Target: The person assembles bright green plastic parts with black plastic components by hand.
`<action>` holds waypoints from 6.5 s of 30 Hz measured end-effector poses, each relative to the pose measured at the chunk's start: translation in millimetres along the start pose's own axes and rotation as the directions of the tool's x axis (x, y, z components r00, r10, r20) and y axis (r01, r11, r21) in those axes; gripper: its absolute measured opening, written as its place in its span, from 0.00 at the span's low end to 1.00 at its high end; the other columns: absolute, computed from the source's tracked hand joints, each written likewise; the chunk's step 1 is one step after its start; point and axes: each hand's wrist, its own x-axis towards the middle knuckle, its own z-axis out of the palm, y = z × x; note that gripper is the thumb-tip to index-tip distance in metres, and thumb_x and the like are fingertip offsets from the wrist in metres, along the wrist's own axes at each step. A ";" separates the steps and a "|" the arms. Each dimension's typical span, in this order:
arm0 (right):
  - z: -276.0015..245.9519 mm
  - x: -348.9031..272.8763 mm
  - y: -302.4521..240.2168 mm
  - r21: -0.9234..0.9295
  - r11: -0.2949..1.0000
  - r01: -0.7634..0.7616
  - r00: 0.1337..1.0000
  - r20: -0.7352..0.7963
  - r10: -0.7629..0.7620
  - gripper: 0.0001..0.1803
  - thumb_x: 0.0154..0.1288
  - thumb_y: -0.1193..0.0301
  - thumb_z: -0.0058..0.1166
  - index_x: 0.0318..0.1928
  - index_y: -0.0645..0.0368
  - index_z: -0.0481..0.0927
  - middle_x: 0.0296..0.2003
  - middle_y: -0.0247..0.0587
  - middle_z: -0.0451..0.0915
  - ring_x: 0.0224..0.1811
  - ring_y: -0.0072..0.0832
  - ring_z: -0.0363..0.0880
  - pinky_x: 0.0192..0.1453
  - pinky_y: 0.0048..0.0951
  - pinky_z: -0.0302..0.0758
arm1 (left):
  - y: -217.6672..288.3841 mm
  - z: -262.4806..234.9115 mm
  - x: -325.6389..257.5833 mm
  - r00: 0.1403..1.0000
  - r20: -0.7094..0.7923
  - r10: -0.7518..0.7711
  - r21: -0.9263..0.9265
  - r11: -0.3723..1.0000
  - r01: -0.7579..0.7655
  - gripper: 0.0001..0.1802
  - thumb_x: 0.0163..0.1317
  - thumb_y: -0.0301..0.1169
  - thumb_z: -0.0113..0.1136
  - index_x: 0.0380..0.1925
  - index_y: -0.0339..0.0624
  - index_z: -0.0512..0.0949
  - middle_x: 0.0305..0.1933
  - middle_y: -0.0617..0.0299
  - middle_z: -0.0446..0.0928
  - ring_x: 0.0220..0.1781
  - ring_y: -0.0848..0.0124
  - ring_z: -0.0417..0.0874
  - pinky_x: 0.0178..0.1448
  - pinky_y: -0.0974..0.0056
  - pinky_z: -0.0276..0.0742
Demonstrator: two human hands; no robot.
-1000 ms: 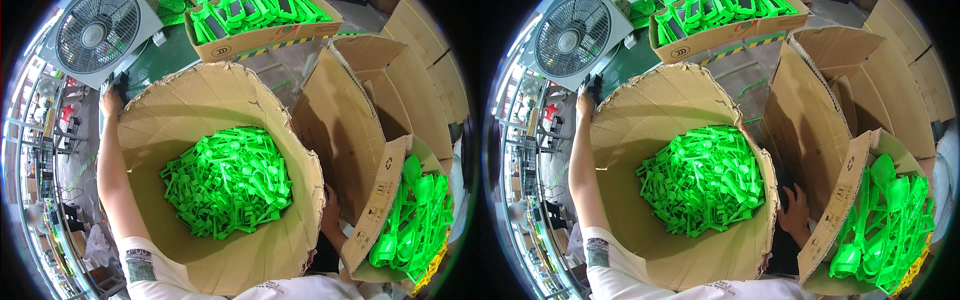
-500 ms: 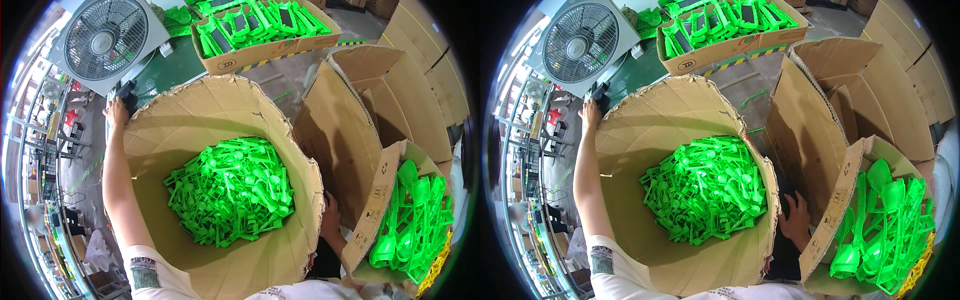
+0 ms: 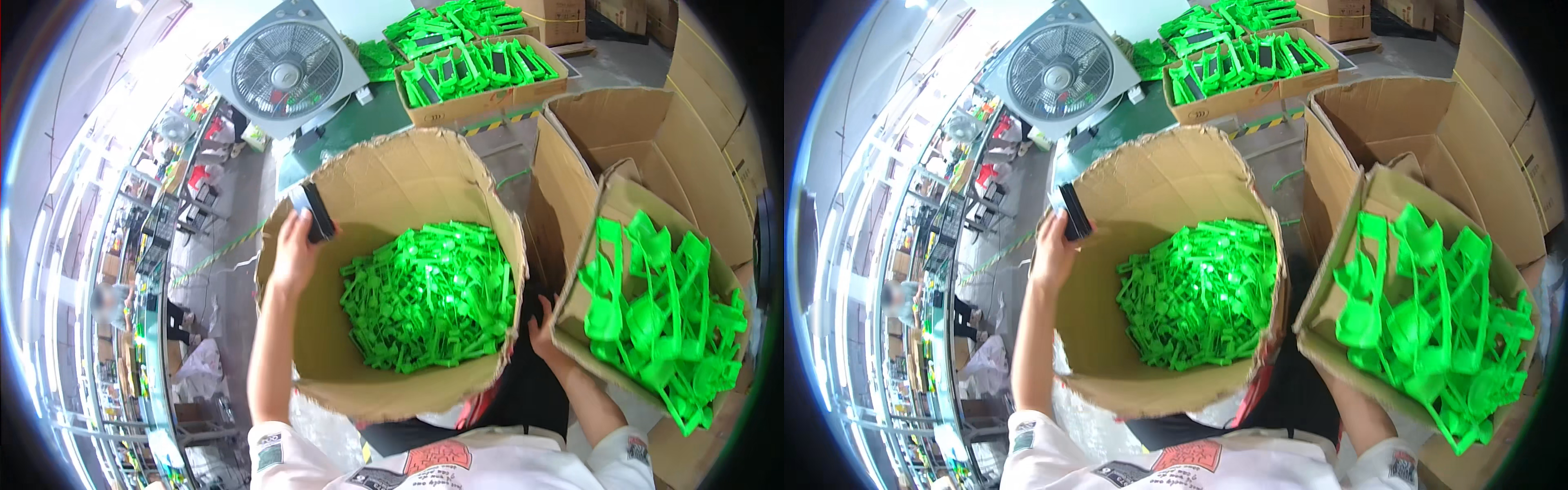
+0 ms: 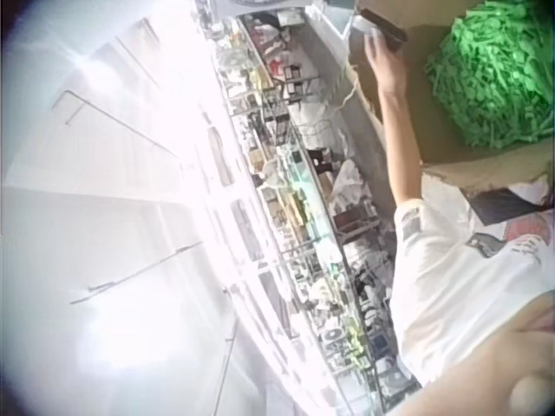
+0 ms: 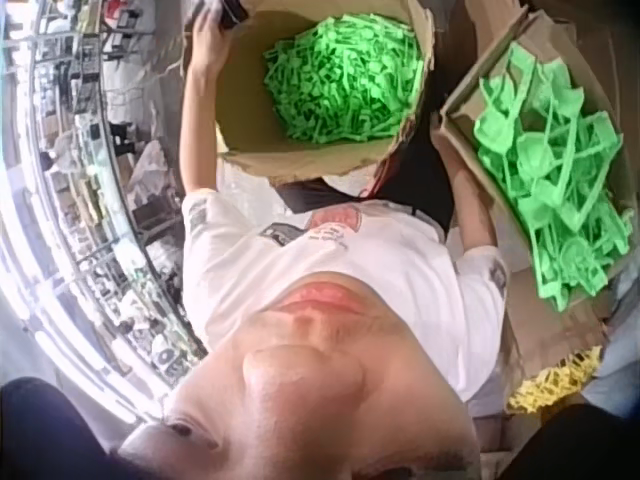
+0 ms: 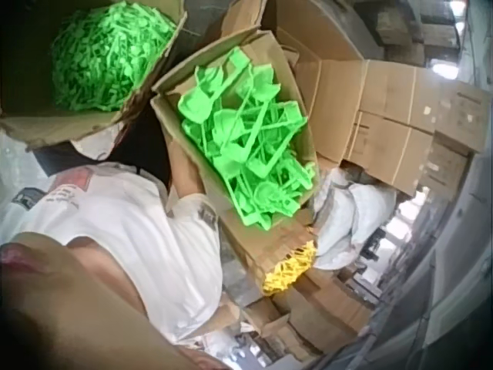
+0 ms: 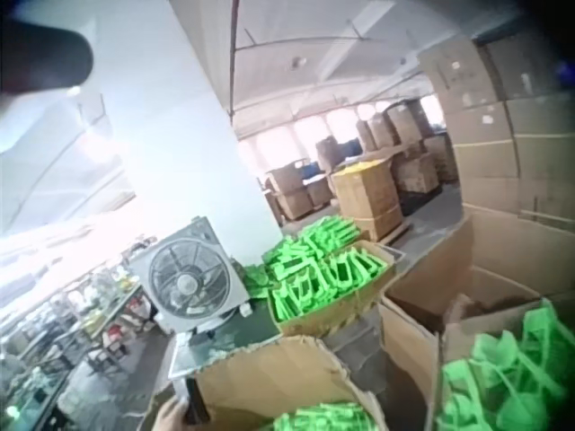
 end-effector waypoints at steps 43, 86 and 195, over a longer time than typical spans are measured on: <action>-88.2 -186.0 -72.5 0.589 0.724 -0.358 0.672 0.701 -0.238 0.07 0.68 0.70 0.59 0.36 0.61 0.77 0.24 0.28 0.75 0.24 0.13 0.71 0.25 0.18 0.69 | -174.1 187.4 -417.4 0.719 0.293 -0.630 -0.375 0.616 0.693 0.19 0.53 0.14 0.65 0.46 0.33 0.77 0.43 0.58 0.81 0.43 0.70 0.84 0.50 0.65 0.81; -112.7 -163.5 -56.2 0.757 0.638 -0.139 0.880 0.390 -0.271 0.16 0.52 0.82 0.63 0.45 0.66 0.80 0.39 0.43 0.84 0.44 0.27 0.82 0.54 0.28 0.76 | 7.1 241.1 -257.5 0.974 -0.043 0.225 0.296 0.934 -0.202 0.08 0.56 0.27 0.70 0.27 0.35 0.80 0.21 0.69 0.76 0.24 0.81 0.73 0.31 0.73 0.68; -59.6 -133.1 -210.4 0.582 0.497 0.644 0.758 -0.397 -0.517 0.11 0.58 0.80 0.65 0.39 0.67 0.77 0.29 0.46 0.83 0.25 0.27 0.84 0.28 0.25 0.79 | -132.5 138.1 -355.5 0.652 -0.675 -0.345 -0.497 0.866 -0.055 0.16 0.54 0.20 0.71 0.39 0.39 0.74 0.36 0.64 0.79 0.36 0.75 0.80 0.42 0.68 0.76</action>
